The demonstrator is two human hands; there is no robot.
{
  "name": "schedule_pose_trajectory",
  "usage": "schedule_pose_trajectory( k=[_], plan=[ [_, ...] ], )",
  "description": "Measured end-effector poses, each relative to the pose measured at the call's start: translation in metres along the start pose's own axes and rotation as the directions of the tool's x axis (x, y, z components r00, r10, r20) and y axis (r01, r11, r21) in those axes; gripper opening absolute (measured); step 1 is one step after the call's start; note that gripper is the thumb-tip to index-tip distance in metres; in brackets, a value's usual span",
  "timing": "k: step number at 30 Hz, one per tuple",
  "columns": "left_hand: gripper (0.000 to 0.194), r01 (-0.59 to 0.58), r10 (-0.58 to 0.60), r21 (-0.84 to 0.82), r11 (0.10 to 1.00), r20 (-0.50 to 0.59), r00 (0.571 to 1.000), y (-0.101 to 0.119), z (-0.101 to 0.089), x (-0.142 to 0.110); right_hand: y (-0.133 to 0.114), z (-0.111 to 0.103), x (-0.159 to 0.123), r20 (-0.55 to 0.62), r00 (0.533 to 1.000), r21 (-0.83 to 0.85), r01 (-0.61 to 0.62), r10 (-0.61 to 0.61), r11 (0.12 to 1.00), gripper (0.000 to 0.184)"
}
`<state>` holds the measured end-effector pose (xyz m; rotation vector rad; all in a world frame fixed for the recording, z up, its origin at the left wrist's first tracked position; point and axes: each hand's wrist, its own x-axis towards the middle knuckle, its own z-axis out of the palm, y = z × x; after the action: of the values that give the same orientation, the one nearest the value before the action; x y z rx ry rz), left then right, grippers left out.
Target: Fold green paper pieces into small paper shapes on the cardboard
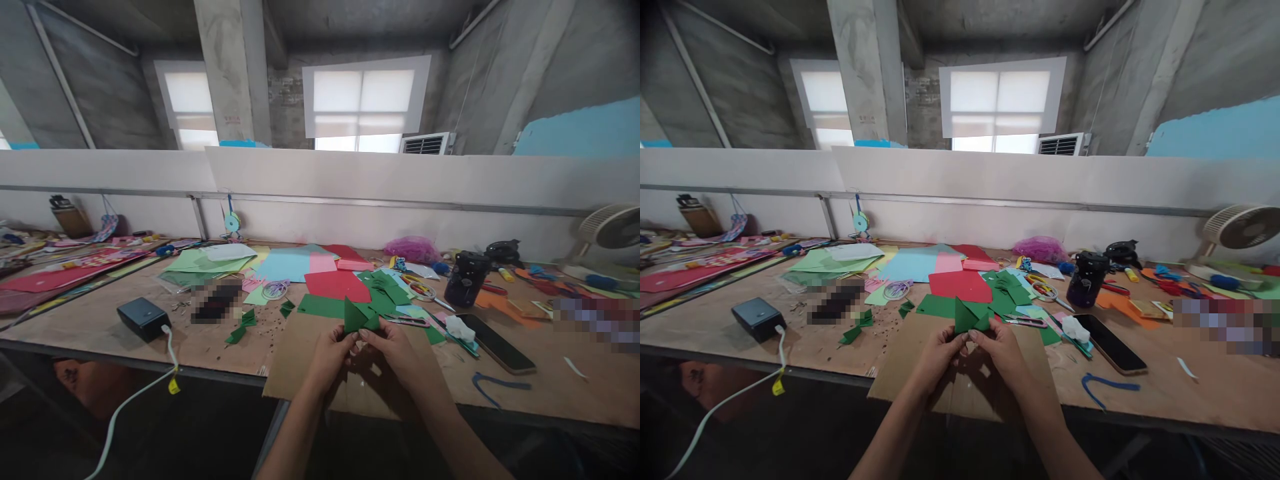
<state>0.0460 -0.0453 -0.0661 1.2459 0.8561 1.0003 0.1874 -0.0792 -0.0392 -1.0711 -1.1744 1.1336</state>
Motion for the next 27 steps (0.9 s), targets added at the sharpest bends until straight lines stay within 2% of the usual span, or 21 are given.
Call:
schedule_pose_trajectory(
  k=[7, 14, 18, 21, 27],
  plan=[
    [0.031, 0.022, -0.022, 0.019, 1.0, -0.015, 1.0, 0.002, 0.002, -0.002, 0.004, -0.004, 0.003, 0.012, 1.0, -0.029, -0.005, 0.005, 1.0, 0.025],
    [0.029, -0.024, 0.023, 0.068, 0.997, 0.005, 1.0, 0.004, 0.0, -0.002, 0.011, -0.008, 0.007, -0.125, 0.992, -0.047, -0.018, 0.012, 0.999, 0.026],
    [0.031, 0.002, -0.003, 0.061, 0.998, 0.02, 1.0, 0.004, -0.001, -0.002, 0.006, -0.008, 0.004, -0.062, 0.996, 0.02, -0.056, 0.057, 0.998, 0.027],
    [0.032, 0.027, -0.029, 0.059, 0.998, 0.045, 0.999, 0.004, -0.002, -0.003, 0.001, -0.007, 0.002, -0.019, 0.998, 0.003, -0.057, 0.057, 0.998, 0.025],
    [0.037, 0.0, -0.003, 0.038, 0.999, 0.086, 0.996, 0.005, -0.003, -0.005, 0.002, -0.008, 0.003, -0.053, 0.998, 0.003, -0.016, 0.017, 1.0, 0.022]
  ],
)
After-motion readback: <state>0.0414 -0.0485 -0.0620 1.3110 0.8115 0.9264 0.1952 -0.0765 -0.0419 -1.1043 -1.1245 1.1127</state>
